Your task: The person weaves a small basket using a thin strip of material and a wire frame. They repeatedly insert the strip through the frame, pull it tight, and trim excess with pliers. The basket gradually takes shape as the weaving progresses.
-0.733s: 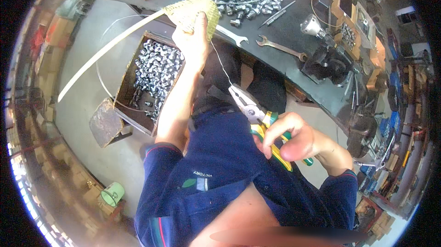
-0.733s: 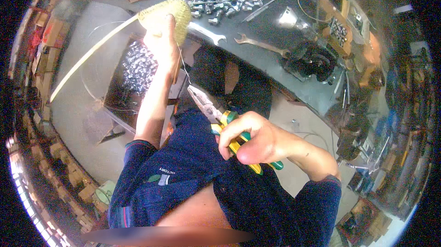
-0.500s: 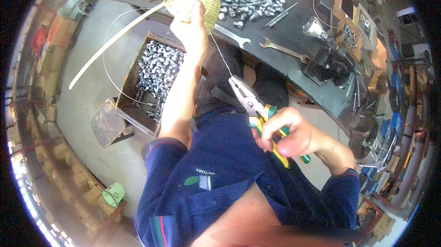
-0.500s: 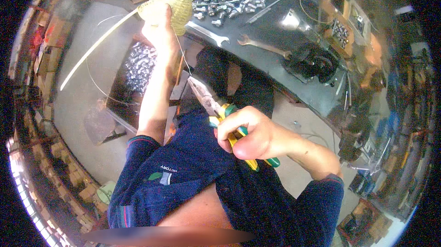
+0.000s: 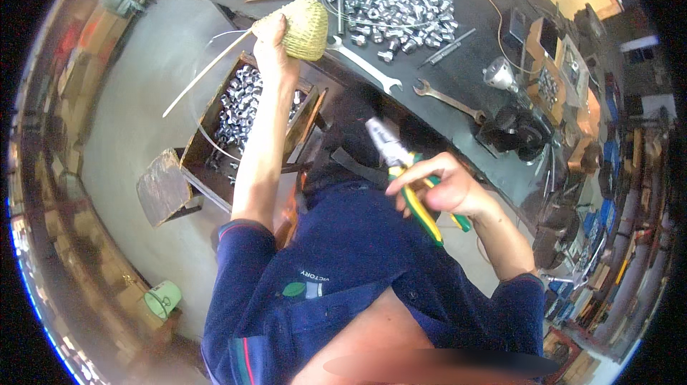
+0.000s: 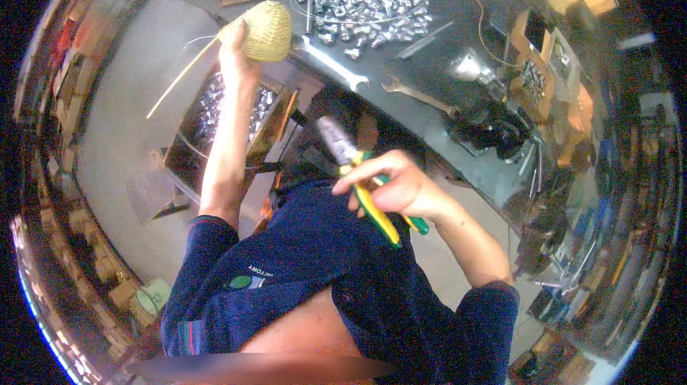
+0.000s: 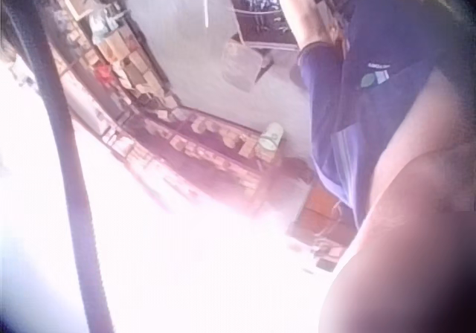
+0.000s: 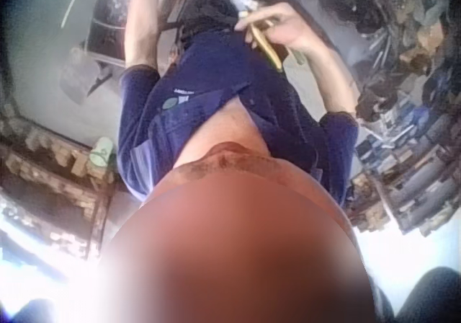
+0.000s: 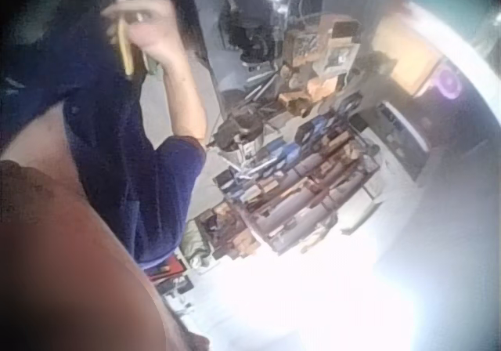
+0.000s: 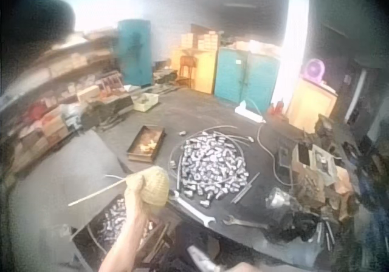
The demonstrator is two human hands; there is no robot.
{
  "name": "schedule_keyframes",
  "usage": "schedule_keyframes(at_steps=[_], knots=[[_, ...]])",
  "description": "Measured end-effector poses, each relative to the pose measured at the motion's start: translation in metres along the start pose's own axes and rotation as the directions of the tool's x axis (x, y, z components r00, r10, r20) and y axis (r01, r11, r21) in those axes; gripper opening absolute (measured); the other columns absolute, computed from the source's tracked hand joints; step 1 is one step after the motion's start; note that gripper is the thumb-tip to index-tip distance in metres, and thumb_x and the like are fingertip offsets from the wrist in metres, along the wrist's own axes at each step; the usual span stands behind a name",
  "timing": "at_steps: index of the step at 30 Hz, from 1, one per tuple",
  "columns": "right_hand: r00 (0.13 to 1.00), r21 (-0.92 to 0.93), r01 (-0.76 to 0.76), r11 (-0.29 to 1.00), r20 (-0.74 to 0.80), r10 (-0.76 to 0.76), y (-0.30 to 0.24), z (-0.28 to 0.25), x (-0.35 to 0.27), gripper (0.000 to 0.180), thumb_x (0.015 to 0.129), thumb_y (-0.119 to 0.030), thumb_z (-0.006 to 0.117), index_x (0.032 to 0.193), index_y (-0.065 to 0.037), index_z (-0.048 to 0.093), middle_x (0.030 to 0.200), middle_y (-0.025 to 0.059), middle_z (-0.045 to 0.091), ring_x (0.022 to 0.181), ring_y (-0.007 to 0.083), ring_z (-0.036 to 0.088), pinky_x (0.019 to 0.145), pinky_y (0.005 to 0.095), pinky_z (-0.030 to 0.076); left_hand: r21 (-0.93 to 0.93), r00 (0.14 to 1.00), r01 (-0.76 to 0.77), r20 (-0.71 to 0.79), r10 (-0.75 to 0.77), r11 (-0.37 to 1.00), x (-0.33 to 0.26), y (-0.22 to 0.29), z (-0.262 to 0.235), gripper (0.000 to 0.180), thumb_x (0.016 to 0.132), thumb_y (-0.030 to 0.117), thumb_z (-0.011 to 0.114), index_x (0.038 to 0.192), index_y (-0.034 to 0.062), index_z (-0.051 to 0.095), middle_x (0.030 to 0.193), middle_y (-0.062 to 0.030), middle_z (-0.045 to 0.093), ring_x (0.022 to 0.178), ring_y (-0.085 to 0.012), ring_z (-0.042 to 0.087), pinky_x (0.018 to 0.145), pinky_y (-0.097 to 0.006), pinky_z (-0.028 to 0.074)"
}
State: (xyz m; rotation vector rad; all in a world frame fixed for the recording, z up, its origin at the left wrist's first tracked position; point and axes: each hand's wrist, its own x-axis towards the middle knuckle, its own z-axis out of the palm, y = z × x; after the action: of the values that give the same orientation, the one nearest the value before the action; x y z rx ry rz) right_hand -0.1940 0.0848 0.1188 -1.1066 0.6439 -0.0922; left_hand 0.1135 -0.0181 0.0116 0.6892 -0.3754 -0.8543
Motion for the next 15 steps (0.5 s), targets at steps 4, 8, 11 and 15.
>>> schedule_keyframes(at_steps=[4, 8, 11, 15], knots=[[0.883, -0.385, 0.074, 0.92, -0.403, -0.239, 0.018, -0.041, 0.011, 0.046, 0.064, -0.014, 0.063, 0.109, -0.005, 0.065, 0.08, 0.0142, 0.063, 0.074, 0.0192, 0.063, 0.067, 0.0317, 0.052, -0.074, 0.985, 0.154, 0.095, -0.147, 0.985, 0.006, 0.012, -0.034, 0.037, 0.089, 0.026, 0.059, 0.116, 0.001, 0.053, 0.115, -0.0115, 0.059, 0.107, -0.0262, 0.056, 0.097, -0.041, 0.042], [0.584, -0.758, -0.559, 0.337, -0.648, -0.49, 0.023, -0.08, 0.037, 0.044, 0.061, -0.019, 0.064, 0.106, -0.018, 0.067, 0.091, 0.0185, 0.059, 0.082, 0.0333, 0.061, 0.074, 0.0381, 0.048, -0.122, 0.957, 0.28, 0.119, -0.266, 0.952, -0.013, 0.022, -0.035, 0.018, 0.087, 0.019, 0.063, 0.097, 0.0063, 0.056, 0.098, -0.0053, 0.061, 0.096, -0.019, 0.059, 0.09, -0.037, 0.047], [0.526, -0.683, -0.679, 0.27, -0.709, -0.47, 0.032, -0.105, 0.049, 0.042, 0.063, -0.023, 0.064, 0.104, -0.019, 0.067, 0.096, 0.0198, 0.058, 0.09, 0.035, 0.06, 0.081, 0.0407, 0.048, -0.124, 0.897, 0.439, 0.119, -0.426, 0.89, -0.031, 0.022, -0.034, 0.018, 0.086, 0.022, 0.065, 0.093, 0.0075, 0.058, 0.095, -0.0039, 0.062, 0.092, -0.0172, 0.061, 0.088, -0.037, 0.048], [0.505, -0.618, -0.776, 0.123, -0.726, -0.467, 0.03, -0.103, 0.05, 0.042, 0.061, -0.024, 0.065, 0.103, -0.017, 0.068, 0.11, 0.0202, 0.057, 0.102, 0.0361, 0.057, 0.085, 0.0422, 0.047, -0.046, 0.841, 0.54, 0.065, -0.537, 0.84, -0.059, 0.025, -0.031, 0.025, 0.086, 0.02, 0.066, 0.101, 0.0034, 0.056, 0.092, -0.0052, 0.064, 0.087, -0.0185, 0.063, 0.082, -0.036, 0.053]])
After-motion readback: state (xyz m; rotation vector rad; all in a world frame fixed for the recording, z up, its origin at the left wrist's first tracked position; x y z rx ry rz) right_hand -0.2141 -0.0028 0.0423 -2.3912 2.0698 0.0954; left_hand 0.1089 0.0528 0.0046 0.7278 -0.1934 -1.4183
